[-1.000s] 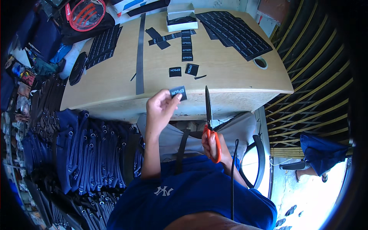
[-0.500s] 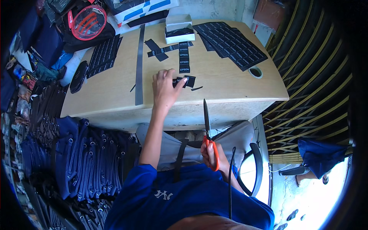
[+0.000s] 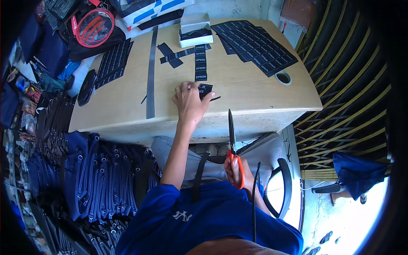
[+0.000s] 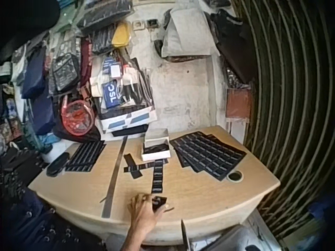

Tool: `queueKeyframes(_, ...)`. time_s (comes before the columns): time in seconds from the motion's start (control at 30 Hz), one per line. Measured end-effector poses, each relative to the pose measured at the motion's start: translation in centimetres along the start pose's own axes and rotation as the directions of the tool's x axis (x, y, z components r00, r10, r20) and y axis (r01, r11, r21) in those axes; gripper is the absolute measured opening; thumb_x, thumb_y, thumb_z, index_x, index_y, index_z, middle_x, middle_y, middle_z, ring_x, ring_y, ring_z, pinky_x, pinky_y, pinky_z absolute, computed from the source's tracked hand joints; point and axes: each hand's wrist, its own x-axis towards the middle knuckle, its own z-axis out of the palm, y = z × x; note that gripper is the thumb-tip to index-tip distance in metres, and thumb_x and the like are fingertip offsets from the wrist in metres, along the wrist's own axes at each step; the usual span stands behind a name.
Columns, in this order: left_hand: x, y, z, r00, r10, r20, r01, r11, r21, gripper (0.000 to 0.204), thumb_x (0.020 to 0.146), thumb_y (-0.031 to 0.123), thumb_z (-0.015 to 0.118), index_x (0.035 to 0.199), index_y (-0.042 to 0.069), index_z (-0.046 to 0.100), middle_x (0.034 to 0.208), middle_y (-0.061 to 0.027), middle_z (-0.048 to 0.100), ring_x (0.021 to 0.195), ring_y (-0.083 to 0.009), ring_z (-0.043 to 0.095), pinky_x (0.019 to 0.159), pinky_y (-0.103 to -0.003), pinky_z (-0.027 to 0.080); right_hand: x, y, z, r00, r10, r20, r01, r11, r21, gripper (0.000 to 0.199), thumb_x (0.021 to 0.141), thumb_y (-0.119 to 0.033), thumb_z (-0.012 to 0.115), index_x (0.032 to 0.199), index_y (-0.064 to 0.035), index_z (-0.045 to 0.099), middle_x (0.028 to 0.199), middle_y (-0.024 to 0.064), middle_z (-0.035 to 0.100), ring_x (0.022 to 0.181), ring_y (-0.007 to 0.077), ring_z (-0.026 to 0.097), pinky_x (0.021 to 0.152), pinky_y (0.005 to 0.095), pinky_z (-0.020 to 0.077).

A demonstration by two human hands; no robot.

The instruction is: The person cuts printed label strips into individual labels using scissors and places the cut labels on the desk.

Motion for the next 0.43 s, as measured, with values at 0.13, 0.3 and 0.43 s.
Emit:
queueKeyframes(0.13, 0.8, -0.1, -0.1, 0.993, -0.045, 0.109, 0.05, 0.998, -0.042, 0.035, 0.077, 0.031, 0.068, 0.102, 0.008, 0.062, 0.115, -0.0111, 0.05, 0.112, -0.0287, 0.041, 0.092, -0.05, 0.029, 0.0, 0.0, -0.2, 1.0, 0.005, -0.003, -0.005, 1.0, 0.004, 0.063, 0.088, -0.062, 0.036, 0.079, -0.0001, 0.047, 0.047, -0.0023, 0.032, 0.034, 0.0072, 0.034, 0.033, 0.0228, 0.0301)
queueKeyframes(0.3, 1.1, 0.3, 0.3, 0.999, 0.043, 0.023, -0.043, 0.999, -0.016, 0.023, 0.075, 0.022, 0.07, 0.094, 0.01, 0.064, 0.109, -0.0085, 0.054, 0.108, -0.0281, 0.045, 0.092, -0.047, 0.029, -0.3, -0.5, -0.4, 1.0, 0.004, 0.003, -0.004, 1.0, -0.01, 0.064, 0.087, -0.063, 0.036, 0.079, -0.0003, 0.047, 0.047, -0.0025, 0.031, 0.034, 0.007, 0.034, 0.033, 0.0226, 0.0303)
queueKeyframes(0.43, 1.4, 0.8, 0.5, 0.961, 0.258, -0.096, -0.259, 0.966, 0.003, 0.023, 0.076, 0.022, 0.07, 0.095, 0.011, 0.064, 0.115, -0.0077, 0.051, 0.113, -0.0273, 0.043, 0.092, -0.048, 0.027, -0.3, -0.3, -0.5, 1.0, 0.003, -0.007, -0.003, 1.0, 0.002, 0.065, 0.087, -0.064, 0.035, 0.08, -0.0006, 0.047, 0.047, -0.0025, 0.031, 0.034, 0.0072, 0.035, 0.033, 0.0225, 0.0303)
